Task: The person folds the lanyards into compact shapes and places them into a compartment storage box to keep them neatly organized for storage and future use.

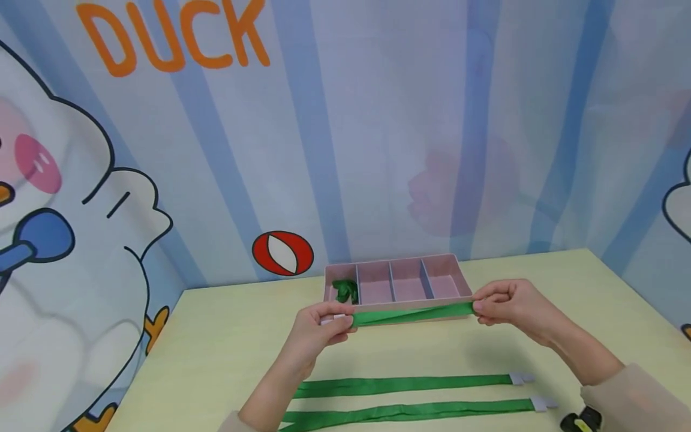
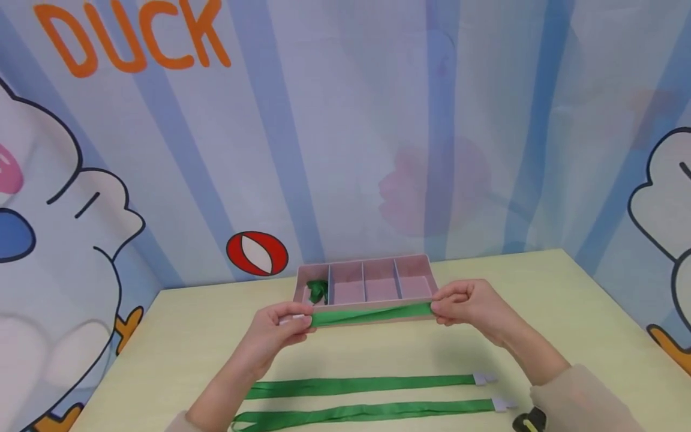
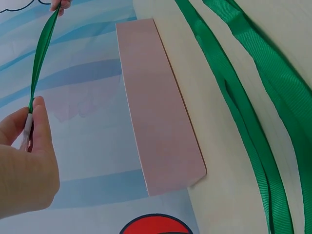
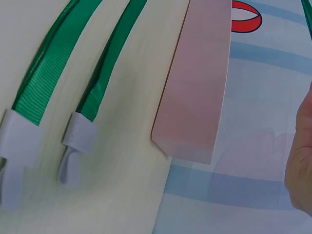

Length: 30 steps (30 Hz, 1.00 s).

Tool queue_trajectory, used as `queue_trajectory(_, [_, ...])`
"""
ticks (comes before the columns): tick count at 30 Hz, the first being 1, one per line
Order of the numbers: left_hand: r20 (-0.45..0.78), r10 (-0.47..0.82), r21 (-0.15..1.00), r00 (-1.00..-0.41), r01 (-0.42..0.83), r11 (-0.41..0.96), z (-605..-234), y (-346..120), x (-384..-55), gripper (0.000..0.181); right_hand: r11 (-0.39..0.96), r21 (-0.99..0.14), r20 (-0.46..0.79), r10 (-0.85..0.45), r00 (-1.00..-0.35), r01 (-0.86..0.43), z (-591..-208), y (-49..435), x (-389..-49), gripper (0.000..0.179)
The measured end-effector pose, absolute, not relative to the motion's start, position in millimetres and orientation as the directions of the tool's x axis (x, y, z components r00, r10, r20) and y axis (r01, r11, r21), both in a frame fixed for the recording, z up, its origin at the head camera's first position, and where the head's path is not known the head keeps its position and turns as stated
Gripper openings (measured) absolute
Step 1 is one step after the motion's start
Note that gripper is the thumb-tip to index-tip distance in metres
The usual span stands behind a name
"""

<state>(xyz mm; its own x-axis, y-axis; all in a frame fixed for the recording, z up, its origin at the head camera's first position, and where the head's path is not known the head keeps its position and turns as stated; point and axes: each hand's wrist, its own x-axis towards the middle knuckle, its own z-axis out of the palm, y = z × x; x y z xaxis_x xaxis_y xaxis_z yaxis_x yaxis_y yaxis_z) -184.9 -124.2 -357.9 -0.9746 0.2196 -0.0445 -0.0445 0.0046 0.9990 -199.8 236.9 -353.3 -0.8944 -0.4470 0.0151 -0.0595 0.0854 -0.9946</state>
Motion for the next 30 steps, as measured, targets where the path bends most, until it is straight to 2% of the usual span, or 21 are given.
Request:
queue_trajectory(7, [-0.049,0.232,0.998,-0.971,-0.041,0.039,-365.3,-126.8,-185.6,0.024,0.088,-0.996,-0.021,-0.475,-0.88,-0.024,-351.2,235.6,-198.8,0.015])
queue_trajectory(13, [-0.062,0.255,0.996,-0.965,-0.044,0.076,-365.9,-129.2,-185.8,0.025,-0.013,-0.999,-0.017,-0.56,-0.828,0.03,-352.2,238.1,-201.7,0.019])
queue_trajectory(18, [-0.056,0.267,0.998,-0.962,-0.045,0.047,-366.8,-130.2,-185.9,0.026,-0.118,-0.986,-0.014,-0.638,-0.77,0.117,-353.7,240.7,-203.3,0.024])
queue_trajectory(22, [-0.056,0.27,0.998,-0.961,-0.048,0.036,-368.1,-130.6,-185.7,0.026,-0.133,-0.975,-0.041,-0.682,-0.73,0.179,-354.9,242.3,-204.6,0.028])
queue_trajectory(25, [-0.045,0.269,0.999,-0.962,-0.036,0.039,-367.8,-129.3,-186.6,0.025,-0.095,-0.976,-0.083,-0.674,-0.734,0.198,-353.6,243.1,-206.5,0.027])
queue_trajectory(30, [-0.001,0.276,0.999,-0.961,0.011,0.042,-365.2,-124.4,-186.7,0.025,0.004,-0.985,-0.141,-0.594,-0.792,0.173,-348.9,241.3,-209.1,0.022])
